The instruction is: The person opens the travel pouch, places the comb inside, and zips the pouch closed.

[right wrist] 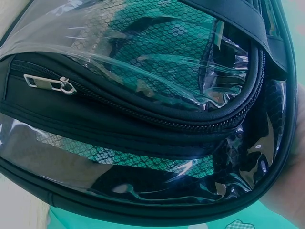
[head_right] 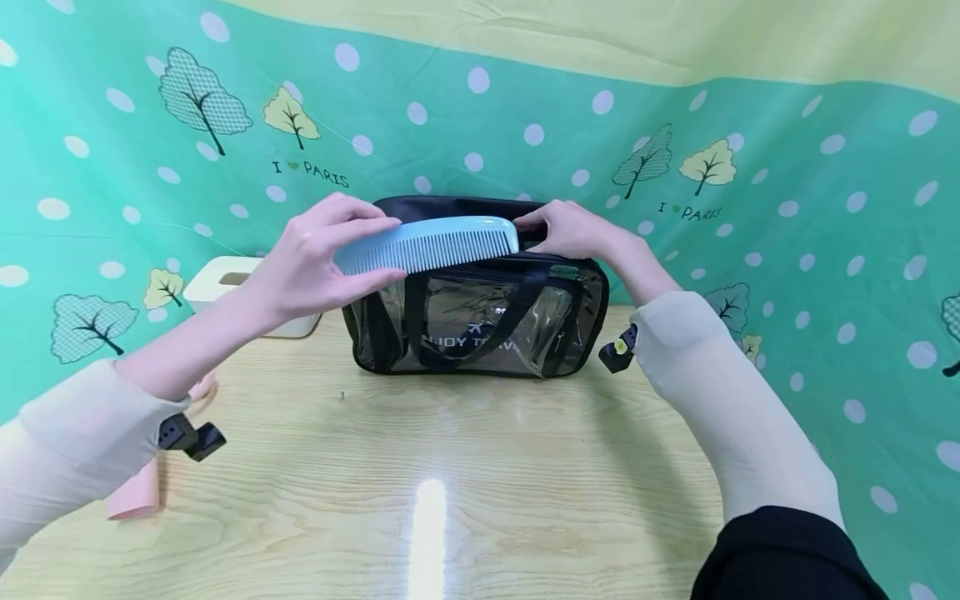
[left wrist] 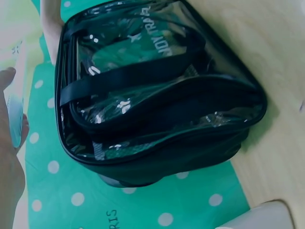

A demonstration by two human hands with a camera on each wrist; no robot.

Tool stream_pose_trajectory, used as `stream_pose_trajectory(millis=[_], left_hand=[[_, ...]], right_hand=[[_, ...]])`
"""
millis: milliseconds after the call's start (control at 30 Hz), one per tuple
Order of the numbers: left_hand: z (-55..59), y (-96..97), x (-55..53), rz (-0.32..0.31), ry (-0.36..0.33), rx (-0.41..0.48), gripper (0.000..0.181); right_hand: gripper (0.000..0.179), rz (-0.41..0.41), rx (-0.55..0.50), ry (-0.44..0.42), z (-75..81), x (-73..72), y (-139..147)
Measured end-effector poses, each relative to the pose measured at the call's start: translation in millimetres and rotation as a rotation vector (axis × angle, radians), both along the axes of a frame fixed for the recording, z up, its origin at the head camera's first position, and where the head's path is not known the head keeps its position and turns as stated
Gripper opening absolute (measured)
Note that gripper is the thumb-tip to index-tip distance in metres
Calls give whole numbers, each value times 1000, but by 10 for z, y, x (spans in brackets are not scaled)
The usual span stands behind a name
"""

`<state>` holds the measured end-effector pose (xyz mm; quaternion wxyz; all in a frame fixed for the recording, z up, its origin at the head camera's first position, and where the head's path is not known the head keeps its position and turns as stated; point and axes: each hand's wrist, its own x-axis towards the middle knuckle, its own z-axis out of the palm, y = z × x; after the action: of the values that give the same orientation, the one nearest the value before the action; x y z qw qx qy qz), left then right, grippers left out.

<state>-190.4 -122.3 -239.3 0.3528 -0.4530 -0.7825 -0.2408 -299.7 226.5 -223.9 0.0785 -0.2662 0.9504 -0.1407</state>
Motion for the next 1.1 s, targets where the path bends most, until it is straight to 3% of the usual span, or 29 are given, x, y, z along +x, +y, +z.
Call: stream_pose_trajectory(millis=[200, 367, 533, 633, 700, 1100], left_hand=[[130, 97, -184, -11, -38, -19, 55], [220, 160, -334, 11, -156, -64, 52], [340, 191, -486, 65, -324, -137, 50], [390, 216, -571, 93, -391, -193, 51], [397, 233, -624, 96, -414, -224, 51], [331, 280, -910, 113, -469, -305, 53]], right_hand=[[33, -8, -7, 20, -15, 6, 24], [24, -39, 10, 20, -1, 20, 20], [31, -31, 25, 25, 12, 44, 12], [54, -25, 30, 13, 16, 49, 14], [67, -19, 27, 2, 16, 47, 18], [60, 34, 9, 7, 10, 9, 46]])
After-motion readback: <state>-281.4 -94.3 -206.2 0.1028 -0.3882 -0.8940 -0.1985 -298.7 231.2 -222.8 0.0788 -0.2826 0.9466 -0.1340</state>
